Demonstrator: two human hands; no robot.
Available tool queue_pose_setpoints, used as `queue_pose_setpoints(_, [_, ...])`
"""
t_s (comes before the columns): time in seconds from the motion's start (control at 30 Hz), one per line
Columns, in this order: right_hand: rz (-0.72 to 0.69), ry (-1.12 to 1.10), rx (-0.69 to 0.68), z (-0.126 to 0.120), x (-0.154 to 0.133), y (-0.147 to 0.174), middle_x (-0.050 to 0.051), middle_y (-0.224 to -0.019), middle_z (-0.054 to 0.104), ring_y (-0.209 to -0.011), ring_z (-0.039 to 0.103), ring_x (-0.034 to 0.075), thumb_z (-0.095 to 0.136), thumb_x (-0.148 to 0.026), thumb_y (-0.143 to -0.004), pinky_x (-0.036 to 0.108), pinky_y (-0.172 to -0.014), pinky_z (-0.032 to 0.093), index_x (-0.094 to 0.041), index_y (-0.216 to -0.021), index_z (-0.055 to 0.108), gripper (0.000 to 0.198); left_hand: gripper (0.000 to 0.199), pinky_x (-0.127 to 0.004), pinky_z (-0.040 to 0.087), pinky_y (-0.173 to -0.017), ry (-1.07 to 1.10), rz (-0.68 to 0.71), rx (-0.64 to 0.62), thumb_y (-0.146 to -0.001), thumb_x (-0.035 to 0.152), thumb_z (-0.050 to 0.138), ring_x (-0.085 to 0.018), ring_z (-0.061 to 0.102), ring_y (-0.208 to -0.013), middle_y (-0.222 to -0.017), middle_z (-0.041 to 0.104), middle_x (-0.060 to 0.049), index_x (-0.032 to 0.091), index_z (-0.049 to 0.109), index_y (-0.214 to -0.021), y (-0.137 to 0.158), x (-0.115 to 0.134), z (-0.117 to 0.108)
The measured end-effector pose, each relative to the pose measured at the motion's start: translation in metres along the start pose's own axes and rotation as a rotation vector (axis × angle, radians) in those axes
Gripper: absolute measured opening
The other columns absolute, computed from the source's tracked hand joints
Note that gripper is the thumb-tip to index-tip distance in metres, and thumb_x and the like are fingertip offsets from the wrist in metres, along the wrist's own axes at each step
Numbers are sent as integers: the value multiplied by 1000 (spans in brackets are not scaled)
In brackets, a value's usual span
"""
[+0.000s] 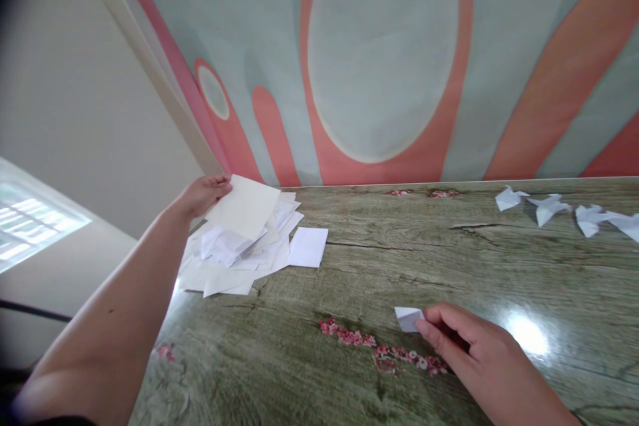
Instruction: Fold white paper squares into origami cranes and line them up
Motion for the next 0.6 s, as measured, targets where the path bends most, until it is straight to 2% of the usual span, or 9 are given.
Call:
queue_pose_setpoints(0.13, [24, -13, -43, 3, 3, 0, -1, -61, 65, -56, 59, 16, 54, -54, -80, 22, -48, 44, -24, -72, 64, 32, 41, -24, 45, -54, 27, 10, -235, -67, 33, 70, -14, 58, -59, -71, 66, -5, 11, 66, -101, 22, 17, 41])
queue_pose_setpoints(0.23, [31, -45, -49, 3, 6, 0, 0, -63, 66, -58, 60, 16, 54, -54, -81, 22, -50, 45, -23, -74, 63, 32, 41, -21, 41, -48, 50, 29, -382, -70, 32, 70, -11, 55, -53, -68, 65, -2, 13, 65, -107, 38, 35, 81])
queue_pose_setpoints(0.3, [42, -88, -36, 1, 10, 0, 0, -64, 65, -60, 60, 16, 52, -54, -82, 23, -53, 46, -23, -76, 63, 34, 40, -22, 43, -52, 70, 47, -458, -73, 32, 69, -13, 59, -58, -76, 68, -4, 15, 64, -109, 53, 49, 114])
queue_pose_setpoints(0.37, [70, -145, -5, -3, 17, -1, 1, -64, 65, -62, 61, 17, 49, -55, -85, 24, -57, 48, -22, -77, 62, 37, 37, -27, 50, -61, 111, 99, -600, -81, 32, 62, -17, 65, -71, -89, 70, -8, 15, 62, -114, 78, 65, 156])
queue_pose_setpoints(0.43, [109, -204, 61, -10, 25, -2, 2, -65, 64, -65, 61, 18, 48, -56, -86, 26, -60, 49, -21, -79, 62, 38, 38, -34, 52, -72, 63, 212, -633, -85, 26, 55, -21, 67, -84, -98, 70, -11, 15, 56, -121, 109, 82, 193])
queue_pose_setpoints(0.5, [147, -250, 142, -20, 30, -2, 2, -65, 63, -64, 60, 18, 50, -55, -85, 28, -61, 49, -22, -80, 61, 36, 37, -39, 48, -91, -86, 399, -434, -90, 20, 45, -22, 61, -107, -116, 64, -14, 15, 52, -126, 140, 100, 213])
queue_pose_setpoints(0.53, [162, -270, 184, -24, 31, -3, 1, -64, 62, -63, 59, 18, 50, -55, -85, 28, -59, 48, -22, -80, 61, 36, 39, -41, 41, -102, -174, 529, -380, -93, 19, 37, -22, 50, -123, -129, 56, -15, 15, 47, -131, 161, 109, 224])
queue_pose_setpoints(0.57, [172, -290, 214, -28, 31, -3, 1, -62, 60, -62, 57, 18, 50, -55, -85, 27, -58, 46, -22, -79, 60, 35, 42, -42, 32, -110, -259, 669, -426, -96, 21, 32, -22, 37, -135, -140, 47, -13, 16, 41, -137, 186, 117, 239])
queue_pose_setpoints(0.6, [175, -322, 250, -31, 31, -3, 1, -62, 59, -62, 57, 17, 50, -55, -85, 27, -58, 45, -22, -78, 60, 35, 47, -44, 23, -114, -346, 782, -528, -97, 28, 32, -22, 24, -141, -148, 37, -11, 18, 32, -143, 210, 120, 254])
Point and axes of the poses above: each hand's wrist, its own y-axis away from the middle knuckle, its own z-axis out of the palm, x = y × z, the point moved 7 cm from there along -y, towards the middle knuckle
